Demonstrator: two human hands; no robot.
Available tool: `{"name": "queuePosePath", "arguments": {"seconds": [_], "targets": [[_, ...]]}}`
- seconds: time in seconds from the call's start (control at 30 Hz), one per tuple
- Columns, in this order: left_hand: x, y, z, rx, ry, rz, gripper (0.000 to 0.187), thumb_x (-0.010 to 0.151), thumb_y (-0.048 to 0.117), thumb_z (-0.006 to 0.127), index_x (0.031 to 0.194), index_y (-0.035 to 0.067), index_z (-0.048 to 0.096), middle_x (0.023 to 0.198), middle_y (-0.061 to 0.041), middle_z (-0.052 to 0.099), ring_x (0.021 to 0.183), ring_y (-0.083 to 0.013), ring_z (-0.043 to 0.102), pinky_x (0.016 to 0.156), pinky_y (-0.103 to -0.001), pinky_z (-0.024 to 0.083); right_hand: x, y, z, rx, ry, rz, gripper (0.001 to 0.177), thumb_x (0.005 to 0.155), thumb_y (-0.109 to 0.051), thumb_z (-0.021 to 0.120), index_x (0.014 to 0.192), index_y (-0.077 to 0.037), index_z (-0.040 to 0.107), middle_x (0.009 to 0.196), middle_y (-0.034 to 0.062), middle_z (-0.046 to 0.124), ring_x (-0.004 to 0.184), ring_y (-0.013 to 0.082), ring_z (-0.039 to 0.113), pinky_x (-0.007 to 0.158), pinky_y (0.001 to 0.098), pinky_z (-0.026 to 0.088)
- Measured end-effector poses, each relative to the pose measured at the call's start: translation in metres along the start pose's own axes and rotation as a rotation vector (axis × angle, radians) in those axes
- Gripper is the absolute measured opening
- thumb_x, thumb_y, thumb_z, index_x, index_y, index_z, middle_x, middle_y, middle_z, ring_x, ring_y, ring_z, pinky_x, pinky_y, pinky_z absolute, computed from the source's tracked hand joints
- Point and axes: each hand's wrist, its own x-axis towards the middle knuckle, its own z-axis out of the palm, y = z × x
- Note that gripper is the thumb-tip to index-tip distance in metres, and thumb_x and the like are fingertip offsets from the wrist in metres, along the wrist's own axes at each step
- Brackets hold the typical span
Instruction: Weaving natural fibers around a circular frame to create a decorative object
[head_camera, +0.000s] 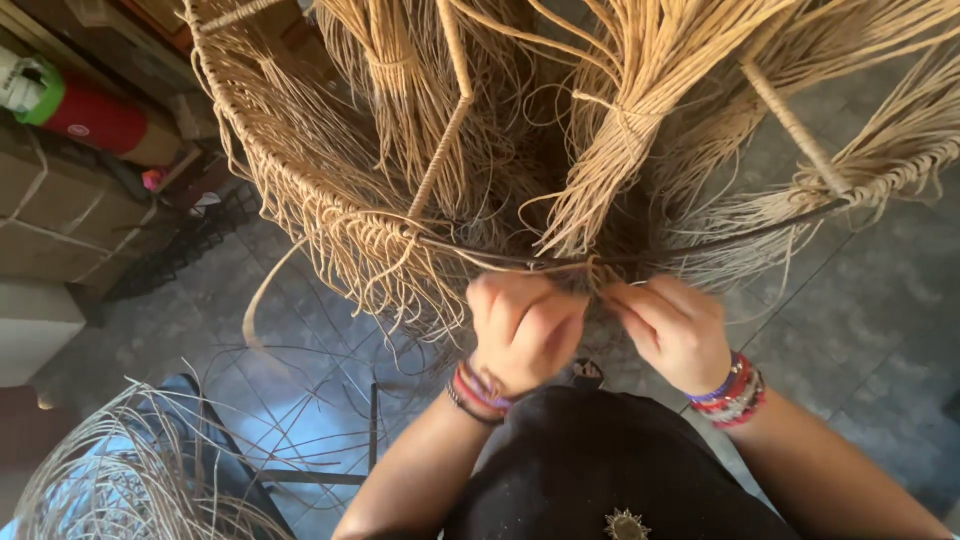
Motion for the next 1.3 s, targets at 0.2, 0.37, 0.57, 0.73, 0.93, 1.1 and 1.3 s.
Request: {"name": "queuePosePath", "arguments": {"seconds": [0.2, 0.37, 0.57, 0.73, 0.93, 1.1, 1.3], "targets": [[-0.036, -0.01, 0.013, -0.086, -0.174, 0.029, 0.02, 0.09, 0.023, 0.076, 0.11, 0.018, 0.076, 0.108, -0.003, 0.068, 0.093, -0.0243, 0.064, 0.083, -0.035, 0.057, 0.013, -0.01, -0.002, 0.607, -0.251, 0.557, 0.007, 0.083, -0.006, 0.079, 0.088, -0.001, 0.078, 0.063, 0.0063, 0.072, 0.062, 0.0065, 0.057, 0.05, 0.0304, 0.052], [-0.052, -0.013, 0.035, -0.198, -0.091, -0.055, 0.016, 0.087, 0.025, 0.08, 0.1, 0.016, 0.076, 0.099, -0.004, 0.071, 0.085, -0.0262, 0.068, 0.075, -0.037, 0.058, 0.019, -0.017, -0.004, 0.788, -0.219, 0.665, 0.003, 0.084, 0.002, 0.077, 0.085, 0.003, 0.074, 0.062, 0.0037, 0.066, 0.056, 0.0033, 0.054, 0.045, 0.0234, 0.05], [-0.034, -0.011, 0.028, -0.301, -0.043, -0.03, 0.014, 0.09, 0.018, 0.078, 0.103, 0.016, 0.08, 0.098, -0.004, 0.075, 0.081, -0.0234, 0.069, 0.075, -0.034, 0.06, -0.014, 0.002, -0.006, 0.873, -0.227, 0.735, 0.009, 0.087, 0.006, 0.073, 0.096, 0.007, 0.074, 0.071, 0.0073, 0.066, 0.058, 0.0051, 0.056, 0.047, 0.024, 0.052], [-0.028, -0.022, 0.024, -0.32, -0.065, 0.033, 0.009, 0.093, 0.022, 0.074, 0.098, 0.016, 0.08, 0.094, -0.004, 0.072, 0.077, -0.0234, 0.062, 0.074, -0.035, 0.059, 0.004, -0.011, -0.014, 0.55, -0.092, 0.489, 0.017, 0.082, 0.002, 0.08, 0.099, 0.006, 0.077, 0.074, 0.0127, 0.07, 0.06, 0.017, 0.074, 0.052, 0.0288, 0.06], [-0.028, -0.028, 0.007, -0.677, -0.32, -0.013, 0.027, 0.098, 0.03, 0.054, 0.082, 0.015, 0.07, 0.092, -0.005, 0.07, 0.077, -0.0279, 0.064, 0.07, -0.041, 0.054, 0.0, -0.012, 0.0, 0.178, -0.034, 0.245, 0.014, 0.081, -0.012, 0.087, 0.094, -0.015, 0.083, 0.077, -0.0037, 0.073, 0.059, 0.0112, 0.066, 0.054, 0.0213, 0.054], [-0.054, -0.032, 0.008, -1.184, -0.871, -1.087, 0.024, 0.108, 0.01, 0.042, 0.114, -0.001, 0.062, 0.051, -0.001, 0.047, 0.047, -0.0086, 0.04, 0.044, -0.022, 0.031, 0.004, -0.007, -0.002, 0.247, -0.033, 0.215, 0.013, 0.088, -0.004, 0.078, 0.099, -0.009, 0.083, 0.077, 0.0052, 0.073, 0.06, 0.0209, 0.067, 0.054, 0.0319, 0.055], [-0.023, -0.031, 0.02, -1.361, -0.903, -0.936, 0.014, 0.105, 0.007, 0.057, 0.111, 0.003, 0.069, 0.071, -0.001, 0.063, 0.061, 0.0012, 0.051, 0.053, -0.01, 0.04, 0.006, 0.0, -0.005, 0.264, -0.048, 0.116, 0.013, 0.09, -0.002, 0.075, 0.103, -0.003, 0.08, 0.081, 0.0089, 0.072, 0.057, 0.0227, 0.062, 0.05, 0.033, 0.051]]}}
